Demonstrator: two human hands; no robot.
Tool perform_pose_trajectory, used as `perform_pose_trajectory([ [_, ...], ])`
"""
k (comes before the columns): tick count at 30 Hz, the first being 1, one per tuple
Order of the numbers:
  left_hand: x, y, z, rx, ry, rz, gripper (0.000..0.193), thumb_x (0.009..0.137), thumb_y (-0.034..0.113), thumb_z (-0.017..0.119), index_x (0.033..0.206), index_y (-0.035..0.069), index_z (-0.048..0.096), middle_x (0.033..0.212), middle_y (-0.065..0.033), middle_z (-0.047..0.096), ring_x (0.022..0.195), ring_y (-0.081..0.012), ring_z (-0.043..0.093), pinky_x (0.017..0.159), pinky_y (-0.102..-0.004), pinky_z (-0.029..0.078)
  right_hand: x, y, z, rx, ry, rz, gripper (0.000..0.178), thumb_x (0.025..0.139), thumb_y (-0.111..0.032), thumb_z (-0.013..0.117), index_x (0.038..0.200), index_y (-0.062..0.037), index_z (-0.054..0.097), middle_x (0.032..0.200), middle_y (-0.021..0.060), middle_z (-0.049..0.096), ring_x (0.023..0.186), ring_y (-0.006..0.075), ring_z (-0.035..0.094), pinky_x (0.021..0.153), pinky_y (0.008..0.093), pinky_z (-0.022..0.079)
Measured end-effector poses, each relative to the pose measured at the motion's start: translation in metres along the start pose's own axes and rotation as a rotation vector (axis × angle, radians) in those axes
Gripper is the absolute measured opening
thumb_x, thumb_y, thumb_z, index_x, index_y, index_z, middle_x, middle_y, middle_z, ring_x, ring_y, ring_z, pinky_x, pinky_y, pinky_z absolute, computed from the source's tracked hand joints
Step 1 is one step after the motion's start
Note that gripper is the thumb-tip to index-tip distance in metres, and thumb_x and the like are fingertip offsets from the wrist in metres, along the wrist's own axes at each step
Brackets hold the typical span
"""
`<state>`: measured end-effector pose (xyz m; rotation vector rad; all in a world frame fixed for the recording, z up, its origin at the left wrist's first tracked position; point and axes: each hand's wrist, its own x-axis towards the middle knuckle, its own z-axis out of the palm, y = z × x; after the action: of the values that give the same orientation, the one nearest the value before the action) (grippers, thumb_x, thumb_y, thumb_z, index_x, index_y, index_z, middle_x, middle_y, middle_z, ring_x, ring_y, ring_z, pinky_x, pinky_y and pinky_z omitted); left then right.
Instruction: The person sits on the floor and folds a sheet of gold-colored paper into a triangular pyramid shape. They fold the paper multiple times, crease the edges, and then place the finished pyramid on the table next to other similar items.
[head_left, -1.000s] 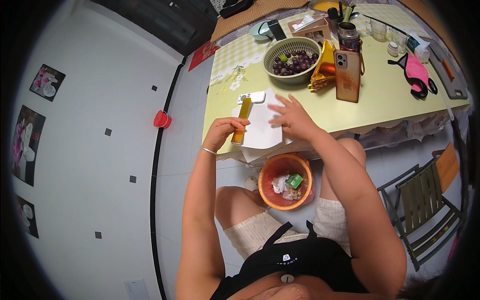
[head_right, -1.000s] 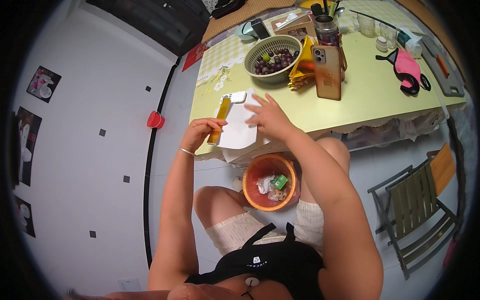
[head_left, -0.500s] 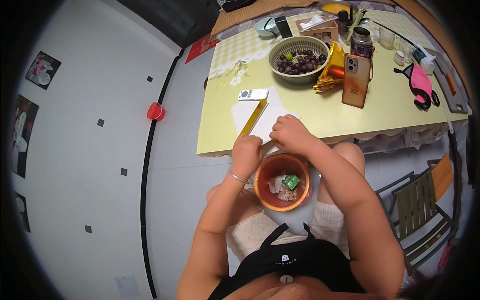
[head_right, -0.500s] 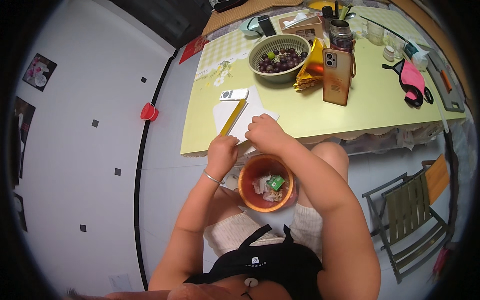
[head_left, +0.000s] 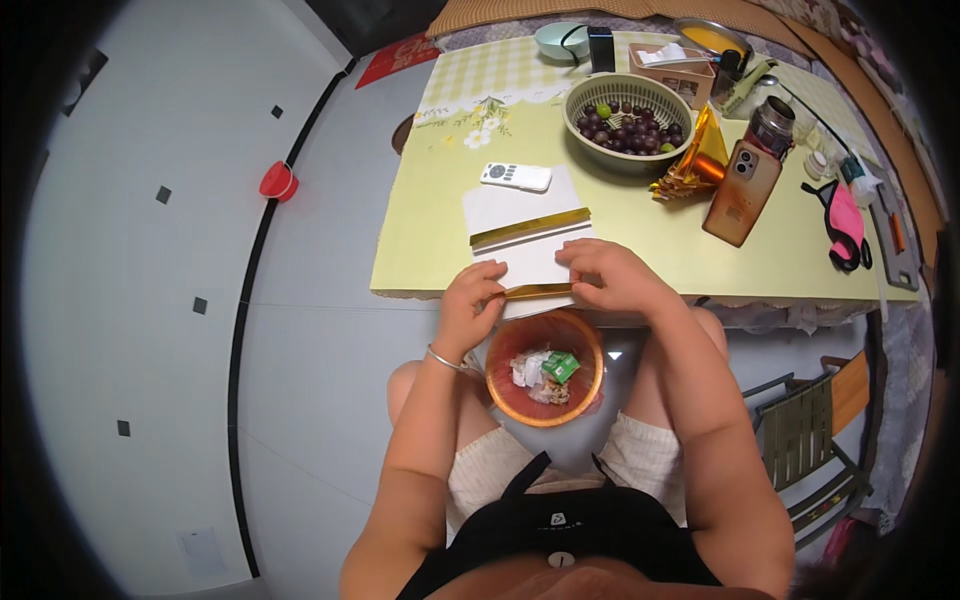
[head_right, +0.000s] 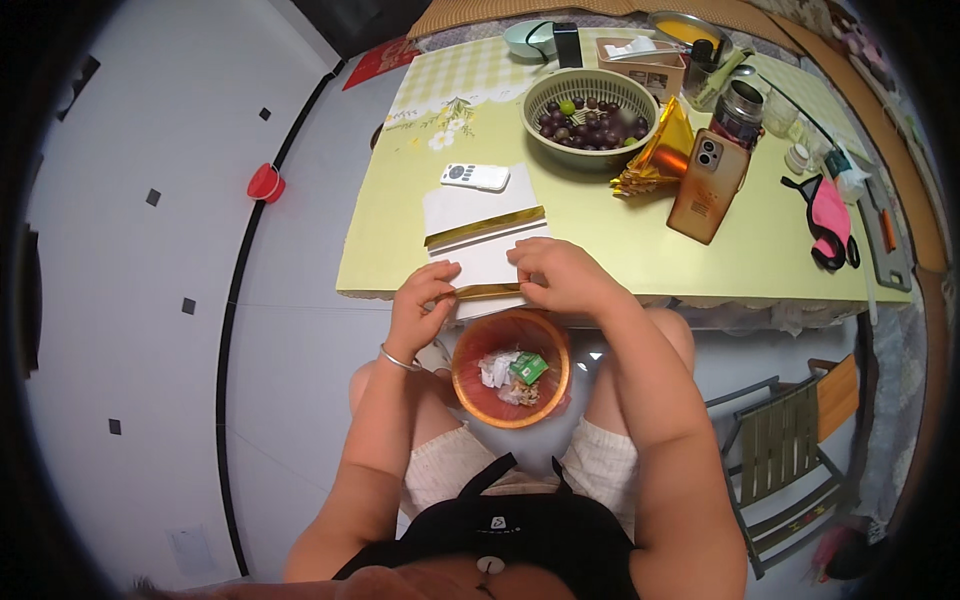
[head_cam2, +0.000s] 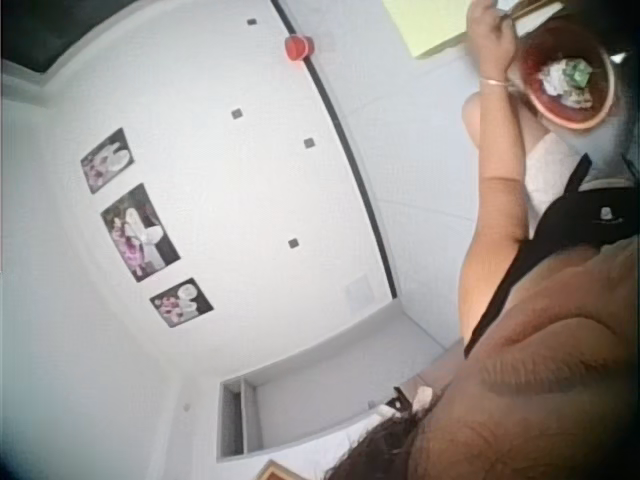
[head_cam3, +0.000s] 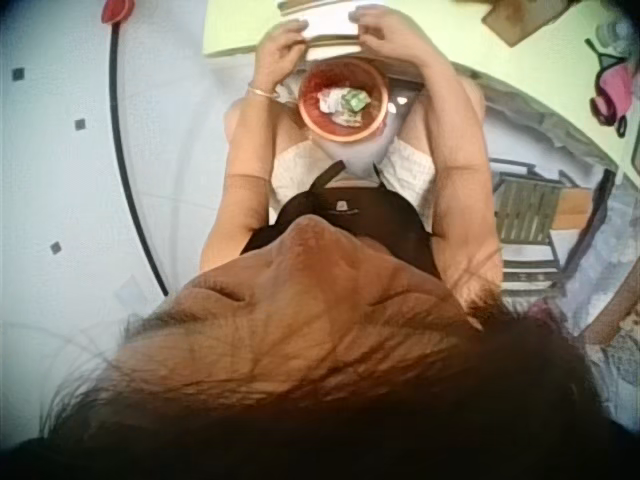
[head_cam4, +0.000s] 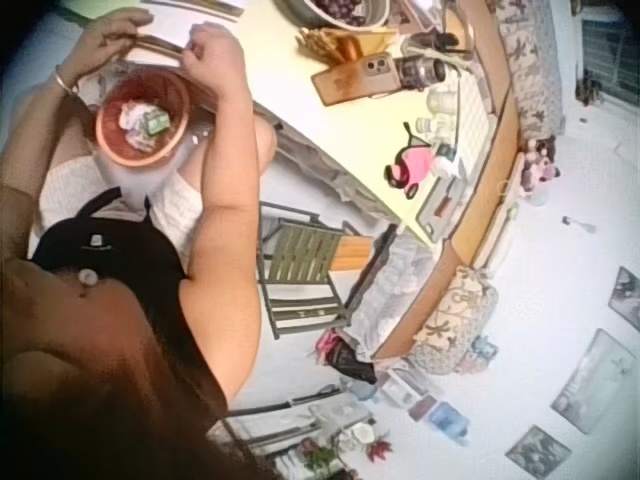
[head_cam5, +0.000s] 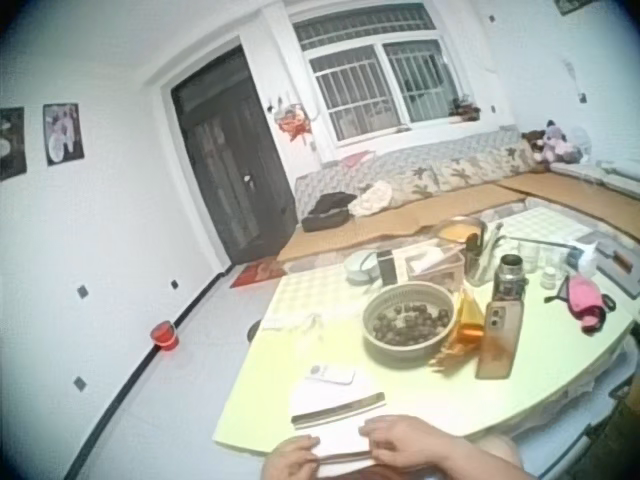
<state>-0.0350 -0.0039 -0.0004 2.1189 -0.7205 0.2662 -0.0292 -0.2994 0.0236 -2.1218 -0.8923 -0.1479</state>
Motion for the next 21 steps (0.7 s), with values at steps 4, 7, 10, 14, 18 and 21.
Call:
perform_pose_trajectory([
  [4, 0.009, -0.003, -0.012, 0.010, -0.036, 0.052, 0.010, 0.071, 0.005, 0.067, 0.081, 0.003, 0.067, 0.132, -0.0139, 0.064, 0.133, -0.0377, 0.050, 0.110, -0.0449, 0.039, 0.008, 0.006, -0.003, 0.051, -0.017, 0.047, 0.009, 0.081, -0.010, 0.063, 0.078, -0.0021, 0.065, 0.130, 0.0170, 0.064, 0.132, 0.0380, 0.051, 0.105, 0.0416, 0.045],
  [7, 0.013, -0.005, -0.017, -0.036, -0.030, 0.028, 0.010, 0.071, 0.006, 0.066, 0.080, 0.003, 0.066, 0.135, -0.0144, 0.063, 0.133, -0.0386, 0.050, 0.110, -0.0450, 0.039, 0.013, 0.015, 0.000, 0.068, 0.002, 0.042, 0.010, 0.082, -0.010, 0.063, 0.079, -0.0018, 0.065, 0.134, 0.0164, 0.063, 0.135, 0.0386, 0.048, 0.107, 0.0426, 0.044],
  [10, 0.018, -0.014, -0.016, -0.081, -0.054, -0.008, 0.011, 0.071, 0.008, 0.066, 0.080, 0.001, 0.066, 0.135, -0.0164, 0.062, 0.130, -0.0370, 0.052, 0.108, -0.0418, 0.040, 0.020, 0.017, 0.001, 0.094, -0.035, 0.117, 0.004, 0.079, -0.008, 0.065, 0.078, -0.0041, 0.064, 0.140, 0.0165, 0.059, 0.139, 0.0383, 0.044, 0.114, 0.0428, 0.036],
  [14, 0.019, -0.020, -0.012, -0.086, -0.025, -0.140, 0.013, 0.075, 0.009, 0.064, 0.083, -0.001, 0.066, 0.130, -0.0179, 0.064, 0.122, -0.0334, 0.058, 0.104, -0.0377, 0.043, 0.028, 0.026, 0.004, 0.150, -0.036, 0.228, 0.005, 0.080, -0.008, 0.067, 0.080, -0.0029, 0.065, 0.135, 0.0153, 0.062, 0.137, 0.0358, 0.046, 0.110, 0.0415, 0.040],
  [18, 0.022, -0.024, -0.009, -0.117, 0.029, -0.232, 0.013, 0.082, 0.008, 0.061, 0.086, -0.003, 0.066, 0.125, -0.0173, 0.066, 0.114, -0.0308, 0.061, 0.098, -0.0361, 0.046, 0.035, 0.031, 0.008, 0.202, 0.079, 0.337, 0.008, 0.082, -0.009, 0.068, 0.081, -0.0015, 0.065, 0.128, 0.0140, 0.065, 0.132, 0.0330, 0.048, 0.103, 0.0398, 0.044],
  [21, 0.024, -0.027, -0.004, -0.026, 0.103, -0.216, 0.014, 0.084, 0.008, 0.060, 0.088, -0.004, 0.067, 0.121, -0.0165, 0.068, 0.109, -0.0303, 0.062, 0.096, -0.0362, 0.047, 0.039, 0.032, 0.013, 0.062, 0.202, 0.319, 0.012, 0.082, -0.011, 0.071, 0.080, -0.0007, 0.065, 0.119, 0.0127, 0.068, 0.119, 0.0304, 0.055, 0.094, 0.0376, 0.048],
])
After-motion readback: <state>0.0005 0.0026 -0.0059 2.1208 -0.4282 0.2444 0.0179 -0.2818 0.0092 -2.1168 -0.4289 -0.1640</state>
